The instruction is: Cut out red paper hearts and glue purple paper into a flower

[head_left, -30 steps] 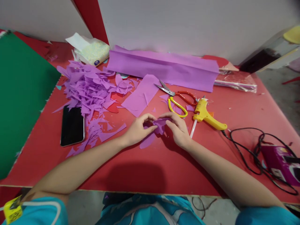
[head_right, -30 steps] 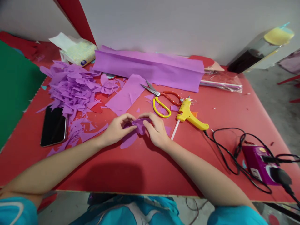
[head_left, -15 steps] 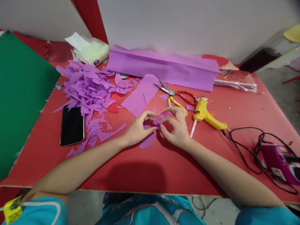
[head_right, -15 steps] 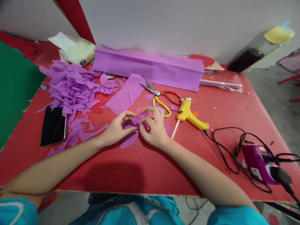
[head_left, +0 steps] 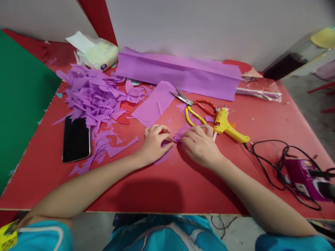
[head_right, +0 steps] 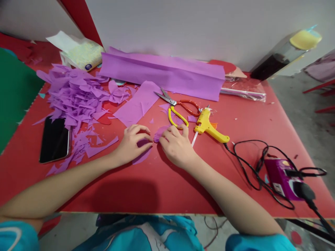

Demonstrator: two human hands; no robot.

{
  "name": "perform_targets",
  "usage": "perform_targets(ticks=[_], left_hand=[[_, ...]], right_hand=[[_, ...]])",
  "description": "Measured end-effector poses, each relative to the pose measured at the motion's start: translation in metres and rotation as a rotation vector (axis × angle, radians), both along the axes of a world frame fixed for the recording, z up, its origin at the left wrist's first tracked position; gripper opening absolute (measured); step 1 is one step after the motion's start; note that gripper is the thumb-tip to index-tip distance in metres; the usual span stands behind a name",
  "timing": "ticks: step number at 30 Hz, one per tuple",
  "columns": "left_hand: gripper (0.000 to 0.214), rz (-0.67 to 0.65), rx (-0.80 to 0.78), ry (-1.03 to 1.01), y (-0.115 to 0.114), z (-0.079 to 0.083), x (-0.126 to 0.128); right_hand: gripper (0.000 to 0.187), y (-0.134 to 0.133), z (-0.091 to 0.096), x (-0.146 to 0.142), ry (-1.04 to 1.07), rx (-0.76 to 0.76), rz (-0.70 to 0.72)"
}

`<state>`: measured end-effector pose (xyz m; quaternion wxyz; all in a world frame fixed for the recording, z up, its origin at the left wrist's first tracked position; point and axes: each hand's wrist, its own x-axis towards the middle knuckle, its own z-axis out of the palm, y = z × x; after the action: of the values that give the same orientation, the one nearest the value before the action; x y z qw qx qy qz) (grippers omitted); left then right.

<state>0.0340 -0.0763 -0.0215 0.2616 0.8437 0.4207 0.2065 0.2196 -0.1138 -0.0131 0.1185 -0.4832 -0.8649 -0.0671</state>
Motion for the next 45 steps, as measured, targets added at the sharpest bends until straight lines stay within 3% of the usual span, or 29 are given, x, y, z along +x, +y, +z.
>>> perform_targets(ticks=[9, 20, 39, 45], left_hand=[[0.009, -0.009, 0.034, 0.051, -0.002, -0.006, 0.004], [0.01, 0.079, 0.033, 0.048, 0.001, -0.009, 0.01], [0.006, 0.104, -0.012, 0.008, 0.004, -0.013, 0.011], [0.003, 0.079, -0.042, -0.013, 0.005, -0.013, 0.01]], right_hand=[[0.017, 0.006, -0.015, 0.004, 0.192, -0.114, 0.034], [0.016, 0.018, -0.016, 0.004, 0.34, -0.209, 0.026], [0.015, 0.022, -0.014, -0.002, 0.273, -0.224, -0.015], [0.016, 0.021, -0.003, 0.003, 0.22, -0.36, 0.025]])
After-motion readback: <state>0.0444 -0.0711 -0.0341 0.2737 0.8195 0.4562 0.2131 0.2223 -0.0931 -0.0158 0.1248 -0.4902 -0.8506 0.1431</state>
